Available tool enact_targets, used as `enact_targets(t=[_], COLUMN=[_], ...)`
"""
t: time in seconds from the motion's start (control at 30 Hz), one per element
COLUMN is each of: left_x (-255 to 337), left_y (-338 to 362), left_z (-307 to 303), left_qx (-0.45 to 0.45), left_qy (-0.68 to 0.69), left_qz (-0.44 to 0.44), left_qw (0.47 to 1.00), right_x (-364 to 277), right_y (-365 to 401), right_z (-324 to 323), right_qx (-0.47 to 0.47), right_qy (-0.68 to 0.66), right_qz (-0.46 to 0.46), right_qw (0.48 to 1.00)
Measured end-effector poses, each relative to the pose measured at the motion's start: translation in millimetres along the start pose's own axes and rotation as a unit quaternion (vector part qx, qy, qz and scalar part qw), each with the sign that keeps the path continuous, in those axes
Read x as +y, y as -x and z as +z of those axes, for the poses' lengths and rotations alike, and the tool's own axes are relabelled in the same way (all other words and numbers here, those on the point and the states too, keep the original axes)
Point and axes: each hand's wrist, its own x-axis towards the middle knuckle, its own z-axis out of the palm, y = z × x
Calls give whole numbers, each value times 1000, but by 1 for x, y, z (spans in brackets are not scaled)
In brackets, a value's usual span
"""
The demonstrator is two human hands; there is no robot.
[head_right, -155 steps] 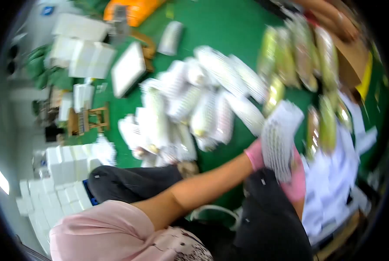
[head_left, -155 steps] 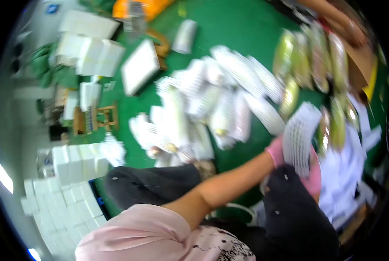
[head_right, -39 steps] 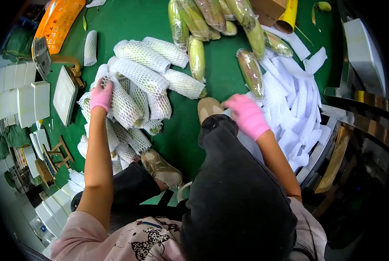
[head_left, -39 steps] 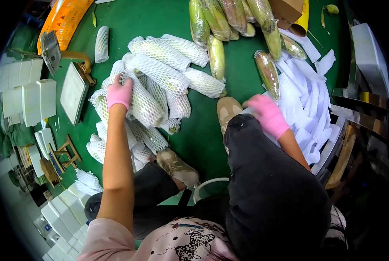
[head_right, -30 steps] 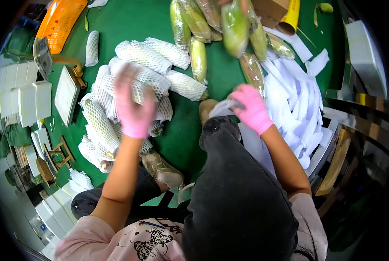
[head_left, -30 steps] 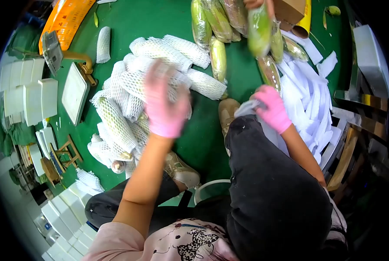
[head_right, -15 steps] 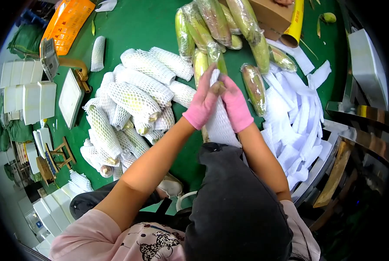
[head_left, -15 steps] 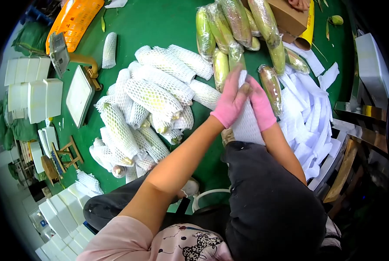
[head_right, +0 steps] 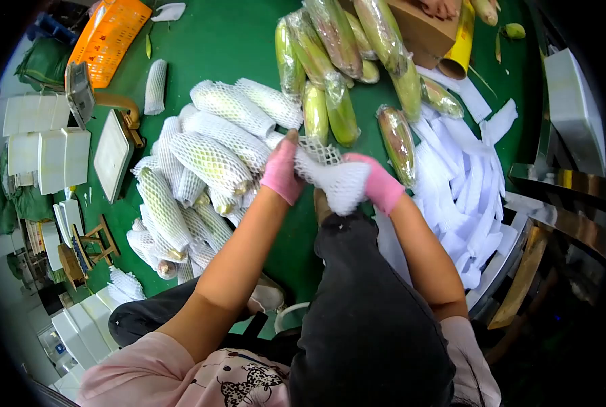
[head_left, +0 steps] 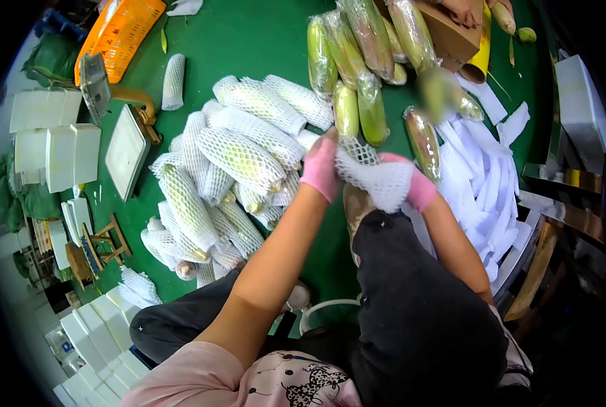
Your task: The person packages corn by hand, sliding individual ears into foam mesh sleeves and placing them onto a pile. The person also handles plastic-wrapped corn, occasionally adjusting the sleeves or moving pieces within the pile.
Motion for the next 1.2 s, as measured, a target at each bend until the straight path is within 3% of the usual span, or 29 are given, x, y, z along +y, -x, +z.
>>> enact_targets(t=[0.03,0.1,0.13,0.17,0.23,0.3,0.33,0.37,0.4,0.43,0.5,0.53,0.57,0.6,0.63,0.67,0.77,0.8,0.83,0.9,0.93,0.97,1.0,1.03,1.1,1.2], left_x=[13,7,0,-4,-4,9,18,21,15,6,7,-4,1,7,20,15,-1,-18,-6,33,37,48,64,72,34,-2], left_y=[-2,-18,-17,-16,-24,-32,-31,-26,-33,-38,23,28,44,60,94,102,94,66,79,119,117,129,148,161,123,104], left_z=[2,-2,1,0,-13,-31,-32,-38,-62,-80,-48,-43,-25,-7,15,19,25,19,32,55,57,60,64,65,51,49], left_qx=[17,32,18,5,17,66,80,96,-30,-157,-292,-276,-253,-220,-177,-246,-345,-516,-458,-324,-326,-307,-286,-263,-277,-259], left_qy=[-23,-86,-95,-104,-64,-257,-249,-236,-156,-78,-162,-253,-193,-127,94,134,82,132,98,30,39,96,153,212,-21,-205], left_qz=[5,-12,-13,-12,-137,-46,28,98,43,-17,59,56,-16,-83,-222,-180,-191,-197,-183,-150,-73,-43,-15,11,264,385], left_qw=[1000,996,995,994,988,963,965,962,986,984,941,925,948,964,954,943,915,823,865,934,942,946,946,941,924,862], right_x=[14,1,15,24,23,-9,-35,-53,-41,-95,-116,-128,-142,-156,-168,-175,-165,-128,-79,-28,-15,-11,-46,-73,-120,-161], right_y=[-11,-59,-76,-98,-121,-108,-90,-77,-58,-46,-23,-17,-14,-16,-16,-18,-38,-48,-62,-63,-53,-50,-34,-30,-23,-20], right_z=[1,-26,-20,-15,-13,-33,-54,-60,-40,-76,-73,-78,-90,-109,-126,-142,-169,-161,-147,-129,-114,-104,-109,-121,-146,-172], right_qx=[-107,157,227,202,96,98,95,117,81,40,19,4,-6,-36,-66,-17,108,95,73,127,-6,-139,-128,-106,-65,18], right_qy=[68,-40,-27,-36,-65,-111,-124,-246,-312,-427,-526,-352,-163,-18,128,132,60,132,218,373,194,2,-81,-97,-126,-171], right_qz=[132,259,209,231,289,260,223,154,194,203,246,214,180,166,154,116,131,101,83,-104,1,109,-21,22,116,255], right_qw=[983,952,951,951,950,954,962,950,927,880,814,911,970,985,977,984,984,981,970,913,981,984,988,989,983,952])
